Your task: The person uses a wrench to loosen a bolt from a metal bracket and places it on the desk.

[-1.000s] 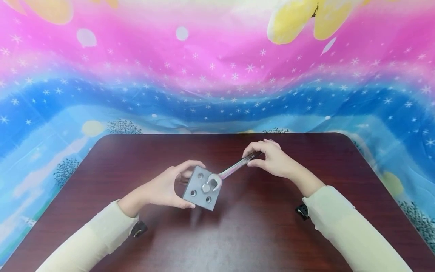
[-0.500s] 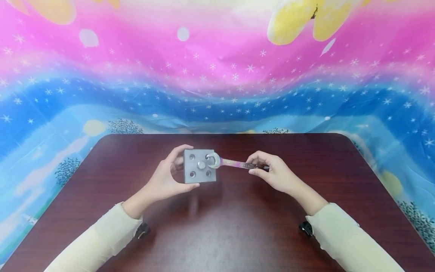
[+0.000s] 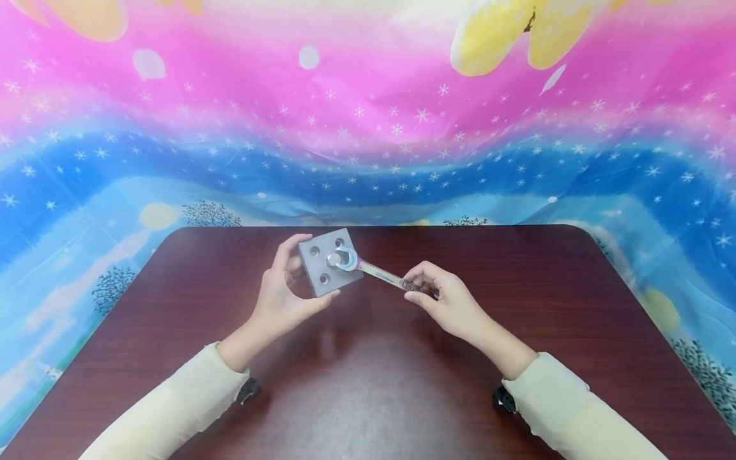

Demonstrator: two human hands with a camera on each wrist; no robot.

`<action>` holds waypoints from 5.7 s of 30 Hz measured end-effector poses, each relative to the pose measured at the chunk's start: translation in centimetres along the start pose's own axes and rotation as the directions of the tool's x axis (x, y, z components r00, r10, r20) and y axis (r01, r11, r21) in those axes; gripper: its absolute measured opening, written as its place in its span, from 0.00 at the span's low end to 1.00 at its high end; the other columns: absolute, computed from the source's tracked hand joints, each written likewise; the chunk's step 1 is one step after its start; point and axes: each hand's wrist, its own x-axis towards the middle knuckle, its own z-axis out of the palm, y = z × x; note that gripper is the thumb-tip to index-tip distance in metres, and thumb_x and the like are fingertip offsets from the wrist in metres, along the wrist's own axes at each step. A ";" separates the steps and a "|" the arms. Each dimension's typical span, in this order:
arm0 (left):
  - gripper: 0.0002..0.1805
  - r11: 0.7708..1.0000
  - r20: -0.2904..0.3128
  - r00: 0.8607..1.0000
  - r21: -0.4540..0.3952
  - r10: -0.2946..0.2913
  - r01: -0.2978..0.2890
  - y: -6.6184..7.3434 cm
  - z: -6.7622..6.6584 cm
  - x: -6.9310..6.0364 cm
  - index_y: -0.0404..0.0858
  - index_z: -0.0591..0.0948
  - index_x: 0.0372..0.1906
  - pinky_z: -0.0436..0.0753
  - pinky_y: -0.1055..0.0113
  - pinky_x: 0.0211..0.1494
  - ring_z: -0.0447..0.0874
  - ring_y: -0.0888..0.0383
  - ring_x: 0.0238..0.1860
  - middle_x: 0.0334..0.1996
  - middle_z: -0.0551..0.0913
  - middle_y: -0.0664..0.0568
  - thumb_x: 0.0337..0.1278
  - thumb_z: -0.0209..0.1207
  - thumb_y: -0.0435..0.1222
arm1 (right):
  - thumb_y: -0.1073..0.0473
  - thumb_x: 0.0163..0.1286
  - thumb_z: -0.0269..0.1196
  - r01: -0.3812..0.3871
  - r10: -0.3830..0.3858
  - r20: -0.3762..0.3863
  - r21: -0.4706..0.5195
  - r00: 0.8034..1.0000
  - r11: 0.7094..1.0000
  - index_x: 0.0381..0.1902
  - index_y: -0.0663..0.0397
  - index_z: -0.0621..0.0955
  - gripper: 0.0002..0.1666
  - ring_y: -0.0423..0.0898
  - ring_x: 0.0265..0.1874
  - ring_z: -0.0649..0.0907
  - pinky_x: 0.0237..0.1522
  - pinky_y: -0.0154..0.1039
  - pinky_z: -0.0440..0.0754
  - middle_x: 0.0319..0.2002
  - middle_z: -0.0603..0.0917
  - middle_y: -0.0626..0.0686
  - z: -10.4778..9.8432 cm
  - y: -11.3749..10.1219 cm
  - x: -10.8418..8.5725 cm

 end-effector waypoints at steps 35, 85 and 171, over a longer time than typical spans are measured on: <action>0.51 0.965 0.583 0.811 -0.182 -0.048 0.188 0.0 -2.2 -0.3 0.43 0.59 0.70 0.85 0.68 0.56 0.86 0.60 0.47 0.52 0.86 0.48 0.39 0.76 0.27 | 0.72 0.60 0.68 0.135 -0.135 0.259 0.019 0.956 0.991 0.35 0.51 0.80 0.13 0.34 0.31 0.81 0.32 0.32 0.77 0.33 0.88 0.53 -1.9 1.4 3.4; 0.51 0.978 0.246 0.965 -0.161 -0.091 0.134 -1.4 -1.8 1.5 0.44 0.62 0.68 0.86 0.64 0.53 0.87 0.55 0.47 0.49 0.87 0.45 0.36 0.77 0.27 | 0.69 0.67 0.64 -0.031 0.031 -0.011 0.010 0.999 0.999 0.39 0.58 0.79 0.06 0.38 0.26 0.77 0.28 0.31 0.72 0.34 0.85 0.58 -0.5 -0.7 2.5; 0.52 0.971 0.106 0.994 -0.233 -0.024 0.048 -0.3 -1.5 0.6 0.40 0.61 0.70 0.87 0.62 0.52 0.88 0.56 0.45 0.48 0.87 0.42 0.35 0.77 0.25 | 0.68 0.64 0.67 0.101 -0.125 -0.128 -0.179 0.984 0.979 0.44 0.49 0.82 0.13 0.36 0.33 0.79 0.36 0.35 0.78 0.36 0.87 0.49 -1.1 -1.3 2.2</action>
